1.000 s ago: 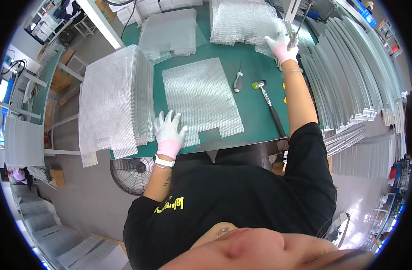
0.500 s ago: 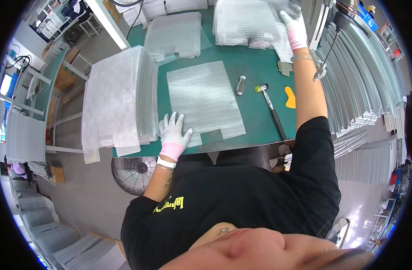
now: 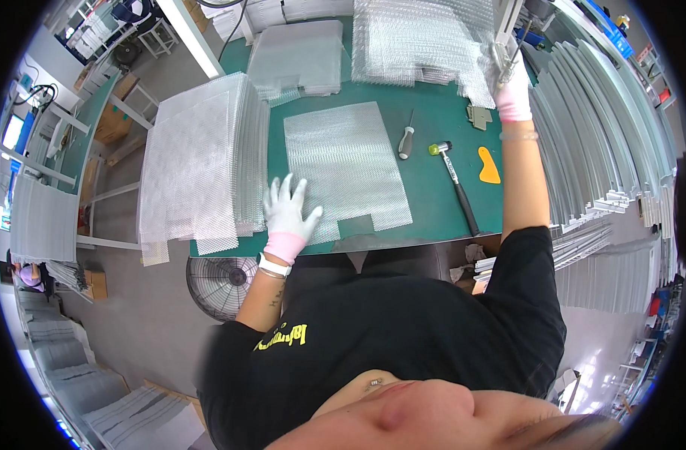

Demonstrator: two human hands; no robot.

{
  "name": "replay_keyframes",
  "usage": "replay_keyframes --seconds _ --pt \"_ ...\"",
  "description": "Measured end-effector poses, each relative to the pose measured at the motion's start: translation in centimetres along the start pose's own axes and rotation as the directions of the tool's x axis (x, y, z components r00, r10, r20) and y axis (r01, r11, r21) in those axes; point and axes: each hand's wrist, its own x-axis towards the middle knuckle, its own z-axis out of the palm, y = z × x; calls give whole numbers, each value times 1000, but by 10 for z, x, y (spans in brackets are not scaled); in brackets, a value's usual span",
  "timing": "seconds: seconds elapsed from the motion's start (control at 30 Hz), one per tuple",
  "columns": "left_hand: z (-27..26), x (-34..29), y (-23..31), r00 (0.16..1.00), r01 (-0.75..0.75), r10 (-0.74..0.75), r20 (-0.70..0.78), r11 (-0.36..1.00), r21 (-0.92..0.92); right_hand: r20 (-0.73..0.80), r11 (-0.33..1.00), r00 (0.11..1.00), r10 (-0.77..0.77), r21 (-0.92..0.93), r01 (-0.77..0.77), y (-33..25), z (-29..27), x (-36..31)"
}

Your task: The person assembles a rectangular panel by placing a mesh sheet on a workbench, inserting a plastic bracket, and securing it with metal frame pieces. They use a power drill to fasten the components together and then stack the finished unit with others.

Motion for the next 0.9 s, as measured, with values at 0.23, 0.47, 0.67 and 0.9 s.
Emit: replay_keyframes --seconds 0.23,0.47,0.67,0.9 --pt "-49 2 23 989 -2 -141 38 -272 -962 184 914 899 397 11 -406 -50 75 -154" --pt "-46 -4 36 887 452 -432 165 735 -506 289 717 871 398 -690 -99 -41 104 -242" --pt "1 -8 18 959 235 -277 -59 894 -382 311 684 871 380 -729 -38 -16 102 -256" --pt "16 -2 15 962 262 -273 6 915 -306 295 578 835 465 -815 -34 3 109 -263"
